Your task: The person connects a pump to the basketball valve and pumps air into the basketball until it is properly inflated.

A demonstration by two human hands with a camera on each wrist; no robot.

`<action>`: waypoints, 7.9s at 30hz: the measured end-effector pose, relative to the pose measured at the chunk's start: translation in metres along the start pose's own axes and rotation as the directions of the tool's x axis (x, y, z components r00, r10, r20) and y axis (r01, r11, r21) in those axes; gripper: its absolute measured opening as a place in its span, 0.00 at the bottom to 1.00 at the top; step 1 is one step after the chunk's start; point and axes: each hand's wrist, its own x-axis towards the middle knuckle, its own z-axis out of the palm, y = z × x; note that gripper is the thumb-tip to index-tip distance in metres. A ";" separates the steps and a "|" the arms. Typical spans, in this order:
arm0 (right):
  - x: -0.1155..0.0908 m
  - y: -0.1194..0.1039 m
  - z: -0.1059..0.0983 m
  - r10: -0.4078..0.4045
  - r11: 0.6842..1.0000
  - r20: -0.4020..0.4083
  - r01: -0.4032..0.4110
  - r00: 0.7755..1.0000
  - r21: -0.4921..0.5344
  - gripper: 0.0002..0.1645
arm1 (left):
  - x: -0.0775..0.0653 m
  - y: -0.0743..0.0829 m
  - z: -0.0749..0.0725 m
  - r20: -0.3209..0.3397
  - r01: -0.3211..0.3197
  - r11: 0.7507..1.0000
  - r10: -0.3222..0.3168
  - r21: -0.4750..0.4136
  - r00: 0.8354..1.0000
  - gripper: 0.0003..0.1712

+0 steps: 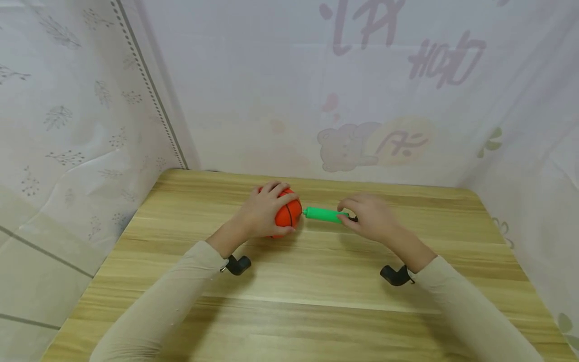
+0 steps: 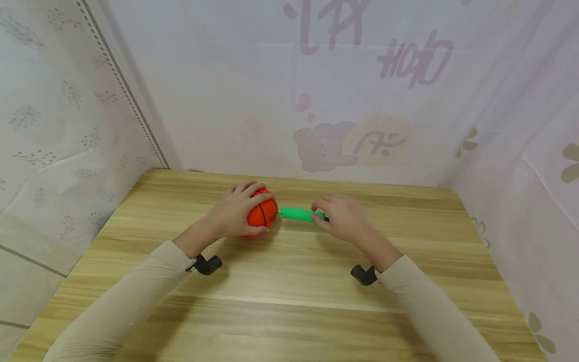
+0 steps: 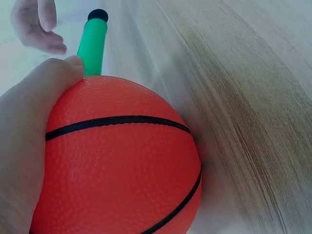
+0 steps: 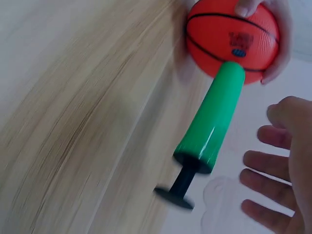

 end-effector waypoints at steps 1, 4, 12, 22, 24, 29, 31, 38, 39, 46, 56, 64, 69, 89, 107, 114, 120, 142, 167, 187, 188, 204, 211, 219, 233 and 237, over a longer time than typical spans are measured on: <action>0.003 -0.003 0.001 0.020 1.000 0.030 -0.021 0.999 0.010 0.12 | 0.000 0.000 0.000 -0.002 -0.003 1.000 0.003 0.001 1.000 0.44; 0.014 -0.012 0.005 0.063 0.996 0.103 -0.069 0.993 0.054 0.17 | 0.001 0.002 0.000 -0.007 -0.011 1.000 0.011 0.003 1.000 0.44; 0.040 -0.029 0.021 0.101 0.985 0.203 -0.127 0.974 0.119 0.24 | 0.002 0.003 0.000 -0.016 -0.023 1.000 0.023 0.018 1.000 0.43; 0.054 -0.043 0.048 0.153 0.973 0.234 -0.188 0.960 0.137 0.21 | 0.002 0.002 0.002 -0.024 -0.034 0.999 0.034 0.007 0.999 0.43; 0.055 -0.045 0.052 0.164 0.968 0.235 -0.201 0.958 0.147 0.19 | 0.001 0.002 0.002 -0.027 -0.037 0.999 0.037 0.006 0.999 0.43; 0.054 -0.046 0.057 0.200 0.962 0.243 -0.237 0.949 0.135 0.14 | 0.002 0.001 0.002 -0.028 -0.032 0.999 0.032 0.001 0.999 0.42; 0.054 -0.046 0.059 0.208 0.964 0.247 -0.241 0.946 0.113 0.13 | 0.002 0.000 0.001 -0.025 -0.030 1.000 0.030 0.000 0.999 0.41; 0.051 -0.044 0.062 0.226 0.964 0.254 -0.253 0.940 0.078 0.07 | 0.002 0.001 0.002 -0.015 -0.035 0.999 0.036 0.020 0.999 0.42; 0.051 -0.044 0.062 0.224 0.965 0.255 -0.252 0.941 0.079 0.07 | 0.002 0.001 0.002 -0.017 -0.036 0.999 0.036 0.020 0.999 0.42; 0.050 -0.042 0.065 0.211 0.970 0.245 -0.234 0.946 0.067 0.06 | 0.000 0.002 0.004 -0.028 -0.044 0.999 0.045 0.011 0.999 0.42; 0.048 -0.042 0.065 0.209 0.970 0.220 -0.230 0.953 0.076 0.04 | -0.002 0.002 0.003 -0.029 -0.048 0.999 0.049 0.023 0.998 0.41; 0.048 -0.041 0.067 0.221 0.969 0.207 -0.238 0.953 0.065 0.04 | -0.002 -0.001 0.005 -0.029 -0.048 0.999 0.048 0.004 0.998 0.40; 0.047 -0.040 0.067 0.212 0.969 0.202 -0.232 0.956 0.080 0.05 | -0.002 -0.001 0.005 -0.029 -0.043 0.999 0.042 -0.020 0.999 0.40; 0.040 -0.036 0.065 0.200 0.974 0.179 -0.216 0.963 0.073 0.07 | -0.002 0.000 0.004 -0.017 -0.035 0.999 0.035 -0.013 0.999 0.41; 0.037 -0.034 0.063 0.196 0.972 0.195 -0.217 0.961 0.089 0.05 | -0.004 0.002 0.005 -0.041 -0.055 0.998 0.056 0.008 0.998 0.40; 0.035 -0.033 0.063 0.201 0.970 0.194 -0.223 0.960 0.098 0.03 | -0.006 0.002 0.005 -0.055 -0.064 0.998 0.064 -0.003 0.996 0.40; 0.033 -0.033 0.063 0.190 0.970 0.181 -0.213 0.965 0.116 0.03 | -0.006 0.003 0.004 -0.053 -0.067 0.998 0.067 0.003 0.996 0.40; 0.019 -0.018 0.056 0.211 0.960 0.217 -0.244 0.953 0.138 0.04 | -0.005 0.004 0.004 -0.035 -0.035 0.999 0.034 -0.034 0.999 0.44; -0.033 0.028 0.033 0.209 0.948 0.265 -0.261 0.941 0.181 0.19 | -0.008 0.002 0.005 -0.033 -0.024 1.000 0.023 -0.013 0.999 0.45; -0.049 0.030 0.040 0.184 0.968 0.275 -0.222 0.944 0.113 0.23 | -0.009 0.008 0.002 -0.044 -0.076 0.996 0.078 0.043 0.996 0.47; -0.050 0.031 0.040 0.184 0.968 0.275 -0.222 0.944 0.114 0.24 | -0.009 0.008 0.001 -0.047 -0.078 0.996 0.080 0.048 0.996 0.47; -0.052 0.032 0.039 0.189 0.968 0.262 -0.224 0.947 0.115 0.32 | -0.012 0.004 0.001 -0.078 -0.106 0.991 0.113 0.088 0.991 0.48; -0.051 0.033 0.036 0.190 0.968 0.260 -0.225 0.947 0.110 0.33 | -0.013 0.006 0.000 -0.083 -0.106 0.989 0.115 0.103 0.990 0.51; -0.051 0.035 0.029 0.200 0.964 0.252 -0.236 0.947 0.121 0.35 | -0.013 0.006 -0.004 -0.090 -0.115 0.987 0.126 0.110 0.988 0.50; -0.048 0.062 -0.040 0.249 0.955 0.217 -0.277 0.944 0.109 0.33 | -0.018 -0.025 -0.056 -0.168 -0.084 0.985 0.110 0.153 0.980 0.43; -0.052 0.073 -0.067 0.297 0.949 0.190 -0.312 0.936 0.053 0.34 | -0.027 -0.047 -0.077 -0.185 -0.016 0.990 0.042 0.142 0.982 0.43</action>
